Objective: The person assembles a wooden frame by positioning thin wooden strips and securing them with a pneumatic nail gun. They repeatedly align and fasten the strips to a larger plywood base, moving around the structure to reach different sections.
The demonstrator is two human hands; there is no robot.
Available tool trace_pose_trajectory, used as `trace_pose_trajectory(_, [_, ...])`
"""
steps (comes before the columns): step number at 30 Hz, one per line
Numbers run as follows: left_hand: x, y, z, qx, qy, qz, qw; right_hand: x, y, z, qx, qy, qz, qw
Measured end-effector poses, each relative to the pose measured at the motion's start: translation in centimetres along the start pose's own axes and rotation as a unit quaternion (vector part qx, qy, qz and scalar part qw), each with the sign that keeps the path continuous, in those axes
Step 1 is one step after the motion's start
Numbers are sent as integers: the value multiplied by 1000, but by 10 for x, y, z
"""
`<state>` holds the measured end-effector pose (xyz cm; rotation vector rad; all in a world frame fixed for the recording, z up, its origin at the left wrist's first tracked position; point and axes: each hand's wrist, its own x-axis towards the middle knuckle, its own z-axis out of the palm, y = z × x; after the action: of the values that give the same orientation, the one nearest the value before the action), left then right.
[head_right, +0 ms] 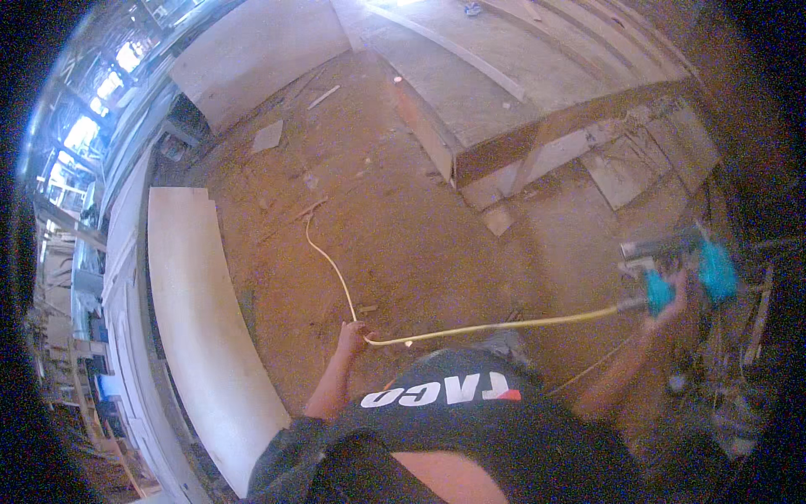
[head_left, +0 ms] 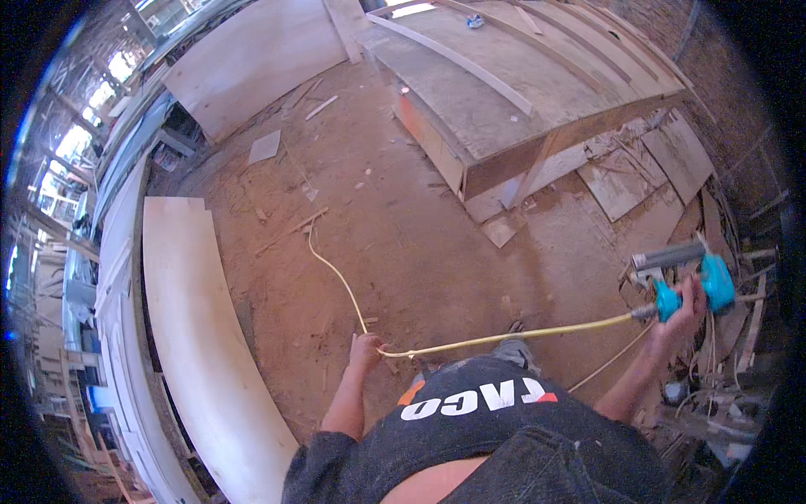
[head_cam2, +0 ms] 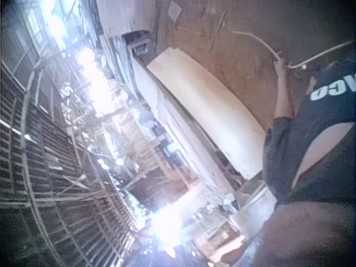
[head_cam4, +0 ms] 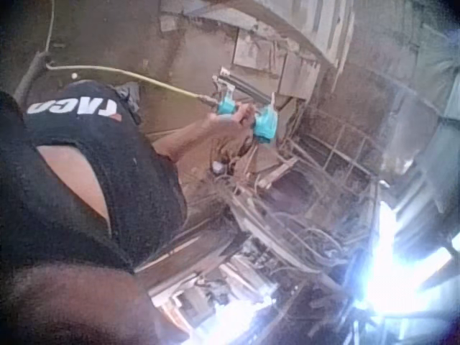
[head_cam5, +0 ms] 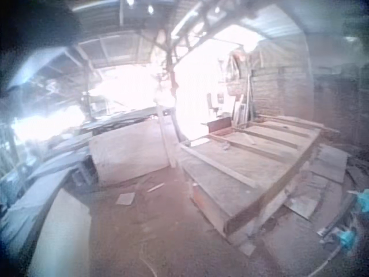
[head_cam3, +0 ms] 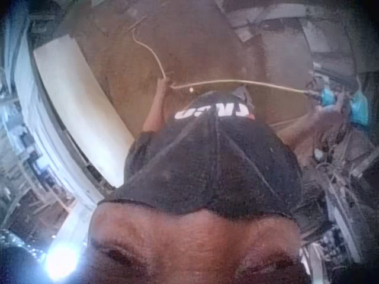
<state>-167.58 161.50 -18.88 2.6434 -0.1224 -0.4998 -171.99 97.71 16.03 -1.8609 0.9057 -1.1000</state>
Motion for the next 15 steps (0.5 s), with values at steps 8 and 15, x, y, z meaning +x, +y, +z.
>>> trace_pose_trajectory(8, [110, 119, 12, 147, -13, 47, 988, 139, 208, -99, -241, 37, -296, 924])
trace_pose_trajectory(15, [119, 261, -34, -103, 155, -20, 982, 222, 136, -22, 55, 38, 6, 998])
